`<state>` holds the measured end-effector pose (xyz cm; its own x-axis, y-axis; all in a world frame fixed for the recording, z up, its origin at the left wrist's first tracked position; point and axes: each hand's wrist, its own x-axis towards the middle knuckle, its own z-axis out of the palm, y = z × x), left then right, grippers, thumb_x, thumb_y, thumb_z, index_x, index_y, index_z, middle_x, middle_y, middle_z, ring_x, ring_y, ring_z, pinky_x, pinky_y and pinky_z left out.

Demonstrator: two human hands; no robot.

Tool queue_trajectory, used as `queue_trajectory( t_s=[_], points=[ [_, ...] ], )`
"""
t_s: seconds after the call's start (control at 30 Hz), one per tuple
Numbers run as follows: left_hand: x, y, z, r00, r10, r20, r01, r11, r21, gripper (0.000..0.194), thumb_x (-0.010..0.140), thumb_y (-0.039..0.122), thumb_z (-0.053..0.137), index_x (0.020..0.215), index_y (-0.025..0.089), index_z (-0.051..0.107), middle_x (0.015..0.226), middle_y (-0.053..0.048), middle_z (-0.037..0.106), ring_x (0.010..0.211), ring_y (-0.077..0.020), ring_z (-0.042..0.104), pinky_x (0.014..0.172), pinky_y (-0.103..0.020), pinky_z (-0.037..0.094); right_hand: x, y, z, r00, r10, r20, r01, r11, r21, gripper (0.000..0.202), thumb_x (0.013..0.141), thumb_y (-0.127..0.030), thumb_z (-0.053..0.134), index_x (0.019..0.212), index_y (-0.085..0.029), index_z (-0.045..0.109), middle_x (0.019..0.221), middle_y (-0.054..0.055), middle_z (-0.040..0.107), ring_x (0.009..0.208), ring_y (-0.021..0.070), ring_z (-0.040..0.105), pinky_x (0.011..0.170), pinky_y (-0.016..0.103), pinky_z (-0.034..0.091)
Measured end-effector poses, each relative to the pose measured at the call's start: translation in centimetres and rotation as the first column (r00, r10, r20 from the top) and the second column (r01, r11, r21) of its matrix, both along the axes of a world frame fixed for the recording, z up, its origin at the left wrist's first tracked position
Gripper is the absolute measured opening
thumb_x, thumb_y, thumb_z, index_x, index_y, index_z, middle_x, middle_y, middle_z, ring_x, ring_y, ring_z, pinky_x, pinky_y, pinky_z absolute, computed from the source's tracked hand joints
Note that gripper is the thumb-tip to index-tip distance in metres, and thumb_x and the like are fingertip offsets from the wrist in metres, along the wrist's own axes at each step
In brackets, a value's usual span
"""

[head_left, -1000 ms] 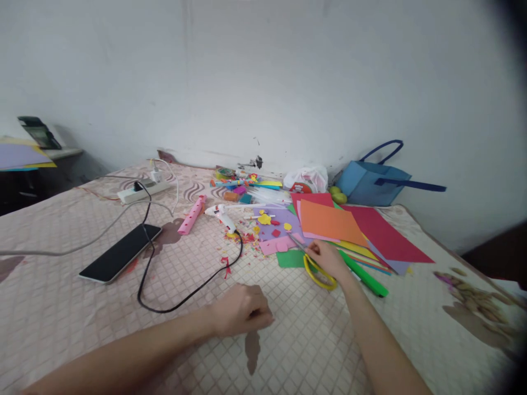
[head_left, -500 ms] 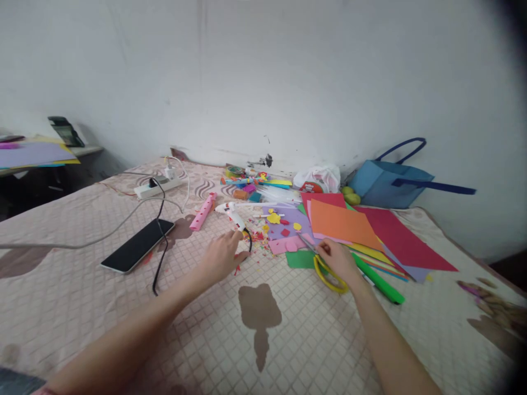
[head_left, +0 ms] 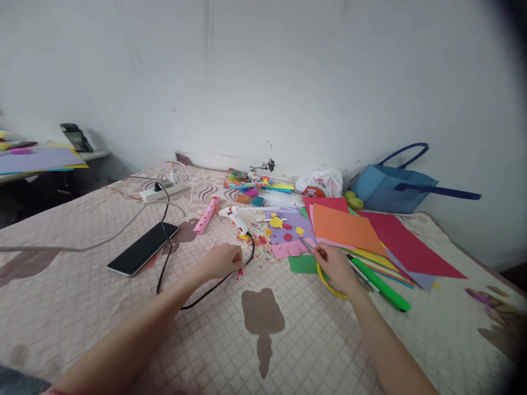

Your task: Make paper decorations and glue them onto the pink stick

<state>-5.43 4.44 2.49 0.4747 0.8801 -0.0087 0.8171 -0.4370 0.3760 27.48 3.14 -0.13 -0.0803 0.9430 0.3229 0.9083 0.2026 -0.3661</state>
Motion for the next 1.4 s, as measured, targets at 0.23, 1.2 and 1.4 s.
queue_trajectory(
  t_s=[0.23, 1.2, 1.4],
  points=[
    [0.1, 0.1, 0.6, 0.997, 0.026, 0.067, -0.028, 0.999, 0.026, 0.012, 0.074, 0.015, 0.046, 0.067, 0.016, 0.055, 0.064, 0.000, 0.059, 0.060, -0.0122, 0.053, 0.054, -0.021, 0.032, -3.3, -0.7, -0.5, 0.997, 0.081, 0.002, -0.081, 0.996, -0.031, 0.020, 0.084, -0.029, 0.043, 0.072, -0.021, 0.056, 0.065, 0.003, 0.064, 0.058, 0.0176, 0.057, 0.057, 0.026, 0.037],
    [2.1, -1.3, -1.5, 0.999, -0.004, 0.047, 0.000, 0.996, 0.094, 0.038, 0.070, -0.002, 0.041, 0.103, 0.016, 0.049, 0.103, -0.010, 0.057, 0.097, -0.0207, 0.056, 0.081, -0.031, 0.042, -6.3, 9.6, -0.1, 0.990, 0.115, 0.080, -0.116, 0.993, 0.013, 0.017, 0.077, -0.014, 0.052, 0.091, -0.017, 0.060, 0.095, 0.007, 0.062, 0.080, 0.0170, 0.059, 0.069, 0.026, 0.042],
    [2.8, -1.9, -0.9, 0.971, -0.098, 0.220, 0.050, 0.976, 0.214, 0.018, 0.080, 0.009, 0.041, 0.092, 0.018, 0.052, 0.096, -0.007, 0.058, 0.090, -0.0185, 0.054, 0.076, -0.028, 0.043, -7.7, 11.3, -0.8, 0.987, 0.073, 0.142, -0.078, 0.996, 0.031, 0.025, 0.078, -0.007, 0.047, 0.096, -0.019, 0.061, 0.101, 0.009, 0.059, 0.082, 0.0182, 0.058, 0.069, 0.027, 0.042]
  ],
)
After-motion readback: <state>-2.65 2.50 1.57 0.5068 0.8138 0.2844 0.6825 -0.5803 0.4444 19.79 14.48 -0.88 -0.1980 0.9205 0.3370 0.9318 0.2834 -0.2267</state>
